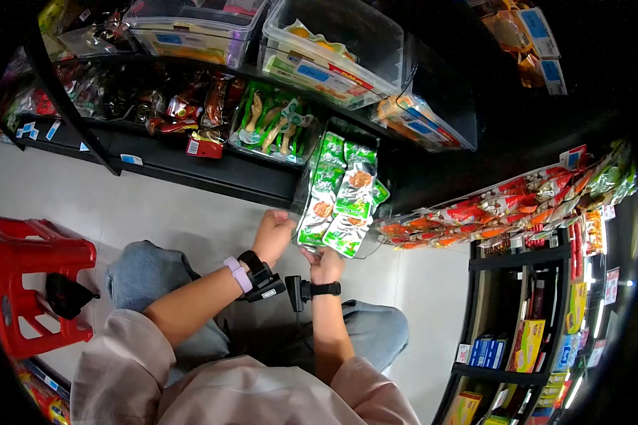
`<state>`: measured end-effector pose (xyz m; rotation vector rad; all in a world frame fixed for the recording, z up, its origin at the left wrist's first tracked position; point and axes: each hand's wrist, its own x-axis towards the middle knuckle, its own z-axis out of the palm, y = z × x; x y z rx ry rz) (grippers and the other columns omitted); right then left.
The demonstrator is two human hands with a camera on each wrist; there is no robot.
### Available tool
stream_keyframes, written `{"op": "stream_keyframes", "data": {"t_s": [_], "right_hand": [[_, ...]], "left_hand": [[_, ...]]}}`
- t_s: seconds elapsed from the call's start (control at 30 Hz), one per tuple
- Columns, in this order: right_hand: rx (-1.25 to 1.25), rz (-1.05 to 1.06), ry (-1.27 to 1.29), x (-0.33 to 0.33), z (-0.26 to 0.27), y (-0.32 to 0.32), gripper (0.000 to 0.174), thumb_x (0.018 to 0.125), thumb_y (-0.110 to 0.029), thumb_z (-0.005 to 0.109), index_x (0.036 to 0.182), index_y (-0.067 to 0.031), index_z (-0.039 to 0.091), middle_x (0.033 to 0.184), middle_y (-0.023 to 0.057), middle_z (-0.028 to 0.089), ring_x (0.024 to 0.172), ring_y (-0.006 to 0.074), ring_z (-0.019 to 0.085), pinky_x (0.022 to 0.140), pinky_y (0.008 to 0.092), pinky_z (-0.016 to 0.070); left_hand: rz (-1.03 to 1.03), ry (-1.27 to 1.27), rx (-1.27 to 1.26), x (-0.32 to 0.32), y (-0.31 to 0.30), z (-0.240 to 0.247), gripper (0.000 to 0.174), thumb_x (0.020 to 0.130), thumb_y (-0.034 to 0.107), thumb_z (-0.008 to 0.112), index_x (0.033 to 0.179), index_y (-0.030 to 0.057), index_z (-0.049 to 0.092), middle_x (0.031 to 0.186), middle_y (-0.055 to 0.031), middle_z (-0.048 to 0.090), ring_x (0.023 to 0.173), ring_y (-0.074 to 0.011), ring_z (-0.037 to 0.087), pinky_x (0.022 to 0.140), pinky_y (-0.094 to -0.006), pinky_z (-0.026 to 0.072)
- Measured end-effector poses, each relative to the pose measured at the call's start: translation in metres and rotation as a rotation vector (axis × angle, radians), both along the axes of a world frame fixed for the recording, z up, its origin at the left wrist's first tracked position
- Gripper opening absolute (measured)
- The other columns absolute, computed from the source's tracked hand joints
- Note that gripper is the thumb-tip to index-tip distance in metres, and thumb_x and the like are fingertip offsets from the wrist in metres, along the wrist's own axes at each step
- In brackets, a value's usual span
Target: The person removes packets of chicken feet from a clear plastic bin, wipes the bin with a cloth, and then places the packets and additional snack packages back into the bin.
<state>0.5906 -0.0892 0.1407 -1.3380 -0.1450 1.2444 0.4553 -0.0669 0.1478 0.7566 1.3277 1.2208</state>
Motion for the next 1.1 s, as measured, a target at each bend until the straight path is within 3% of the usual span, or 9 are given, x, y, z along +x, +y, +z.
{"op": "stream_keyframes", "data": {"t_s": [0.07, 0.1, 0.17, 0.3, 0.5, 0.63, 0.8, 0.93, 1.1], "right_hand": [[0.001, -0.069, -0.044, 0.007, -0.003, 0.01, 0.012, 0.071, 0.012, 0.039, 0.077, 0.0034, 0.043, 0.072, 0.0098, 0.042, 0.059, 0.0238, 0.047, 0.075, 0.0585, 0.0508], [0.015, -0.073, -0.062, 0.005, 0.012, 0.017, 0.009, 0.072, 0.011, 0.038, 0.077, 0.0049, 0.042, 0.074, 0.0115, 0.043, 0.062, 0.0259, 0.049, 0.075, 0.0592, 0.0505], [0.052, -0.058, -0.01, 0.009, 0.02, 0.04, 0.006, 0.073, 0.011, 0.038, 0.077, 0.0058, 0.04, 0.075, 0.0128, 0.043, 0.064, 0.0296, 0.05, 0.075, 0.0601, 0.0501], [0.098, 0.048, 0.024, 0.02, 0.009, 0.094, 0.02, 0.076, 0.006, 0.034, 0.094, 0.0153, 0.037, 0.103, 0.0293, 0.047, 0.096, 0.0483, 0.049, 0.083, 0.0544, 0.0488], [0.087, 0.177, 0.221, 0.035, 0.007, 0.18, 0.04, 0.084, 0.001, 0.026, 0.119, 0.0207, 0.022, 0.124, 0.0355, 0.033, 0.115, 0.0508, 0.033, 0.091, 0.0536, 0.0432], [0.048, 0.153, 0.279, 0.04, -0.008, 0.217, 0.042, 0.082, 0.002, 0.025, 0.119, 0.0198, 0.017, 0.13, 0.0355, 0.023, 0.121, 0.0524, 0.023, 0.092, 0.0555, 0.0408], [0.041, 0.109, 0.14, 0.039, -0.04, 0.221, 0.037, 0.079, 0.007, 0.027, 0.114, 0.0189, 0.025, 0.122, 0.0349, 0.034, 0.112, 0.051, 0.037, 0.088, 0.0575, 0.0429], [-0.045, 0.048, 0.155, 0.039, -0.019, 0.202, 0.029, 0.08, 0.007, 0.03, 0.107, 0.0168, 0.032, 0.115, 0.0327, 0.041, 0.105, 0.0475, 0.046, 0.085, 0.0546, 0.0474], [-0.073, 0.061, 0.059, 0.04, -0.028, 0.203, 0.027, 0.082, 0.002, 0.034, 0.105, 0.0164, 0.034, 0.109, 0.0315, 0.046, 0.101, 0.0455, 0.049, 0.083, 0.0499, 0.0503]], "left_hand": [[-0.037, 0.009, -0.029, -0.007, 0.0, 0.008, 0.035, 0.075, 0.016, 0.055, 0.099, -0.0075, 0.048, 0.095, -0.0188, 0.055, 0.087, -0.0259, 0.054, 0.076, -0.0314, 0.0425], [-0.073, 0.013, -0.052, -0.009, 0.002, 0.012, 0.035, 0.076, 0.015, 0.054, 0.104, -0.0056, 0.046, 0.097, -0.0127, 0.053, 0.086, -0.0181, 0.052, 0.074, -0.0275, 0.0418], [-0.054, 0.031, -0.049, -0.01, 0.004, 0.008, 0.034, 0.077, 0.015, 0.054, 0.103, -0.005, 0.046, 0.095, -0.0111, 0.053, 0.085, -0.0173, 0.051, 0.075, -0.0271, 0.0414], [-0.067, -0.053, -0.109, -0.019, 0.0, 0.023, 0.034, 0.077, 0.016, 0.054, 0.103, -0.0041, 0.047, 0.093, -0.0104, 0.054, 0.086, -0.017, 0.051, 0.076, -0.0268, 0.0409], [-0.072, -0.091, -0.104, -0.024, -0.003, 0.022, 0.033, 0.077, 0.016, 0.055, 0.103, -0.0021, 0.047, 0.091, -0.0075, 0.053, 0.084, -0.0155, 0.049, 0.076, -0.026, 0.0396], [-0.052, -0.172, -0.138, -0.027, -0.006, 0.023, 0.031, 0.076, 0.016, 0.055, 0.102, -0.0005, 0.047, 0.089, -0.0055, 0.051, 0.085, -0.0144, 0.047, 0.077, -0.0258, 0.0383], [-0.115, -0.258, -0.215, -0.029, -0.005, 0.019, 0.031, 0.076, 0.018, 0.057, 0.1, 0.0009, 0.048, 0.091, -0.0046, 0.052, 0.087, -0.0133, 0.046, 0.078, -0.0256, 0.0367], [-0.103, -0.279, -0.223, -0.025, -0.004, 0.018, 0.029, 0.076, 0.017, 0.057, 0.099, 0.0013, 0.049, 0.091, -0.0036, 0.052, 0.085, -0.0122, 0.046, 0.078, -0.0249, 0.0367], [-0.137, -0.386, -0.208, -0.023, -0.01, 0.026, 0.021, 0.078, 0.013, 0.055, 0.097, 0.0029, 0.05, 0.091, -0.0026, 0.053, 0.086, -0.0111, 0.047, 0.08, -0.0234, 0.0357]]}}
